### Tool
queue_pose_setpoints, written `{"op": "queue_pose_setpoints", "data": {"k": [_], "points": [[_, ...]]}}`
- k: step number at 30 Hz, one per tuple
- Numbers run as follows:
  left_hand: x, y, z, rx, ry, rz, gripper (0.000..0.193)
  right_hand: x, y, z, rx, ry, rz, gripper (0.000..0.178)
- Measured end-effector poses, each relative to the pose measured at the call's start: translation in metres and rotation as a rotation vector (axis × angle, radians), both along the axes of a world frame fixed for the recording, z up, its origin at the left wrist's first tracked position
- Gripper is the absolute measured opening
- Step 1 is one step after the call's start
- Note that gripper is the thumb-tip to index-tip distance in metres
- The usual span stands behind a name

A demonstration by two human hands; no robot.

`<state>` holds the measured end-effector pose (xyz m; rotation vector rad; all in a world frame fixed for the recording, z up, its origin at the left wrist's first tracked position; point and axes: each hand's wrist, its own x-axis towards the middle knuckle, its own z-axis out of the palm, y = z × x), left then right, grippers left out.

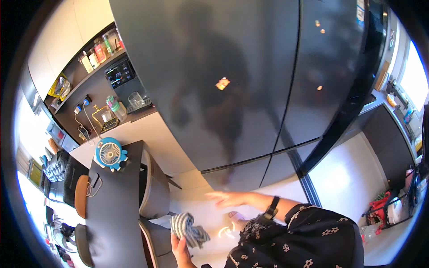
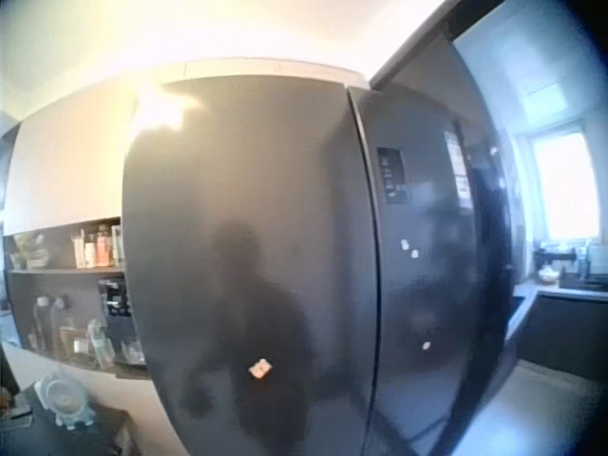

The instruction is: The person washes a cloth in a bowl of soapy water at a sink, wrings it out, and then uses it to wipe down the exterior doors of a refrigerator.

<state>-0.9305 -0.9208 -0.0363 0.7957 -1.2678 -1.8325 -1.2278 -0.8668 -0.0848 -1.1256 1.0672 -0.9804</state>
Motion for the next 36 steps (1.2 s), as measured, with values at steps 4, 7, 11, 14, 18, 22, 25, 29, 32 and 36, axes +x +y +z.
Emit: {"op": "queue_pose_setpoints", "data": {"k": [4, 7, 11, 14, 18, 22, 25, 29, 32, 36], "points": [[-0.062, 0.005, 0.028, -0.115, 0.029, -0.347, 0.048, 0.053, 0.016, 0.073, -0.344, -0.039, -0.111, 0.075], [-0.090, 0.010, 0.064, -0.390, -0.198, -0.522, 0.042, 0.028, 0.040, 0.108, -0.337, 0.012, -0.345, 0.058], [-0.098, 0.009, 0.091, -0.718, -0.456, -0.730, 0.031, -0.021, 0.086, 0.106, -0.308, -0.260, -0.468, 0.047], [-0.100, -0.030, 0.090, -0.567, -0.419, -0.651, 0.027, -0.087, 0.133, 0.136, -0.353, -0.429, -0.739, 0.052], [-0.104, -0.056, 0.176, -0.744, -0.476, -0.448, 0.022, -0.166, 0.186, 0.237, -0.908, -0.039, -1.129, 0.058], [-0.150, -0.077, 0.212, -0.876, -0.559, -0.374, 0.020, -0.271, 0.220, 0.303, -1.182, 0.544, -1.486, 0.057], [-0.195, -0.078, 0.186, -0.845, -0.380, -0.368, 0.021, -0.343, 0.226, 0.319, -1.015, 1.389, -1.735, 0.063], [-0.255, -0.032, 0.163, -1.467, -0.463, -0.220, 0.039, -0.346, 0.181, 0.272, -0.827, 1.791, -1.691, 0.063], [-0.310, -0.002, 0.169, -1.727, -0.429, -0.166, 0.044, -0.349, 0.180, 0.285, -1.063, 1.910, -1.312, 0.056], [-0.381, 0.022, 0.190, -1.882, -0.372, -0.014, 0.049, -0.377, 0.205, 0.411, -1.256, 1.930, -1.260, 0.050]]}}
